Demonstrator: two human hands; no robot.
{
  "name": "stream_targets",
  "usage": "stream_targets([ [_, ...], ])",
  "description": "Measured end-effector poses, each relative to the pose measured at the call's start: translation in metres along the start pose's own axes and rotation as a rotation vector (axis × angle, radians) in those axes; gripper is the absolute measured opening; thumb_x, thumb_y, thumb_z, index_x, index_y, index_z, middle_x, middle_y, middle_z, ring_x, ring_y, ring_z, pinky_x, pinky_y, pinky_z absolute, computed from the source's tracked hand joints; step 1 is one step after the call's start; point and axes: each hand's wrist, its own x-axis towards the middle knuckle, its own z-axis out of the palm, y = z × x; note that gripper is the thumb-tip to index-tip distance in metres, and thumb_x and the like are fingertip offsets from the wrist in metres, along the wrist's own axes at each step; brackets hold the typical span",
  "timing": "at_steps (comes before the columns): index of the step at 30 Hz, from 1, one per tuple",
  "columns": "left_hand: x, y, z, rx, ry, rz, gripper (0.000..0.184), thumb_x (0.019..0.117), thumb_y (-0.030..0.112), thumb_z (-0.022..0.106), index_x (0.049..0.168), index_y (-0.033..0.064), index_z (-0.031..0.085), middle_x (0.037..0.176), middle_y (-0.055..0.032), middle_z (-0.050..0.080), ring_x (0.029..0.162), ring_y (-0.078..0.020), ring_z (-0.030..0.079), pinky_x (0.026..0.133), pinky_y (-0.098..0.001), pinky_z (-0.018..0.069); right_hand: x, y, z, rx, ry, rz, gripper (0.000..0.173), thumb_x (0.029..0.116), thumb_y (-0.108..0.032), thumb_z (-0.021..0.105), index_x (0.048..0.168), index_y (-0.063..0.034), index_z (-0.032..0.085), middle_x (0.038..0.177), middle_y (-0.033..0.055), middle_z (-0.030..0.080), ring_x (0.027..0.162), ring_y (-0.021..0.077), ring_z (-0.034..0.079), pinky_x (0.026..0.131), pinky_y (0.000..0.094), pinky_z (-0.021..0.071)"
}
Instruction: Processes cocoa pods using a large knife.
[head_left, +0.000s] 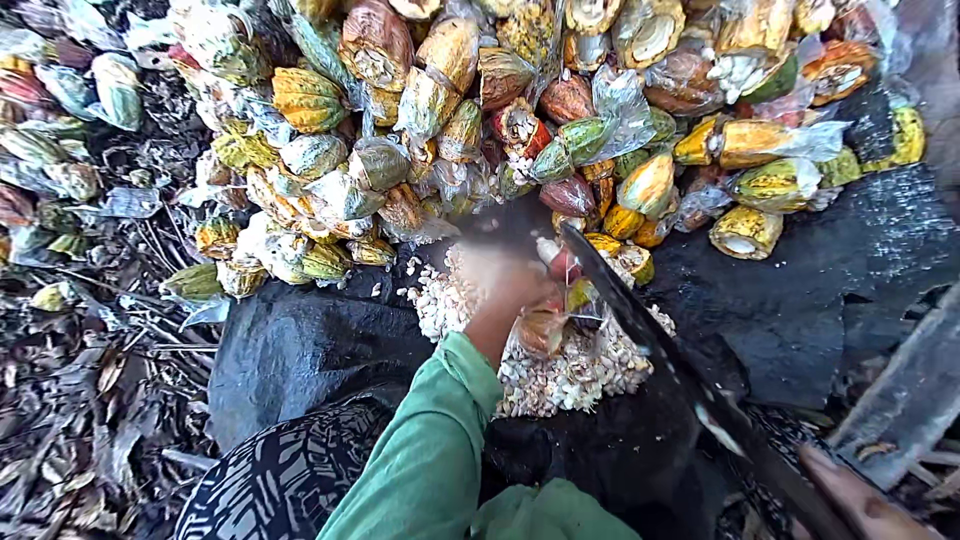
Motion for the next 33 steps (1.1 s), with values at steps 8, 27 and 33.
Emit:
stream_targets([
  [8,-0.092,0.035,0.072,0.094,-0.072,0.009,0.051,0.0984,0.051,0.058,0.128,0.0108,0.068,0.15,-0.0325,0.042,0.13,-0.0525,0.05,0.098,-0.0703,0.0455,0.017,-0.018,0.03,-0.284,0.242,-0.188,0.051,0.1071,-0.032,0.043,0.149,-0.0028,0.049,0.102,0.015,0.071,0.072,0.028,0.07,0.058,0.0438,0.0586],
  [27,-0.393,-0.013,-0.143,-1.973,0.926,0.607,0.029,0.1071,0.03,0.039,0.11,0.0061,0.055,0.084,-0.0122,0.065,0.071,-0.0223,0.066,0.062,-0.0395,0.0578,0.036,-0.074,0.137,0.201,0.31,-0.441,0.061,0.1039,-0.019,0.044,0.161,-0.0052,0.028,0.113,0.0167,0.071,0.062,0.0175,0.063,0.065,0.0388,0.0584],
  [33,-0.427,-0.003,-0.144,-1.953,0.96,0.604,0.041,0.1102,0.035,0.021,0.112,0.0115,0.054,0.089,-0.0062,0.065,0.078,-0.0175,0.066,0.067,-0.038,0.056,0.022,-0.085,0.155,0.113,0.267,-0.627,0.054,0.1072,-0.02,0.039,0.159,-0.0049,0.035,0.117,0.0181,0.071,0.074,0.0219,0.069,0.073,0.0411,0.0601],
])
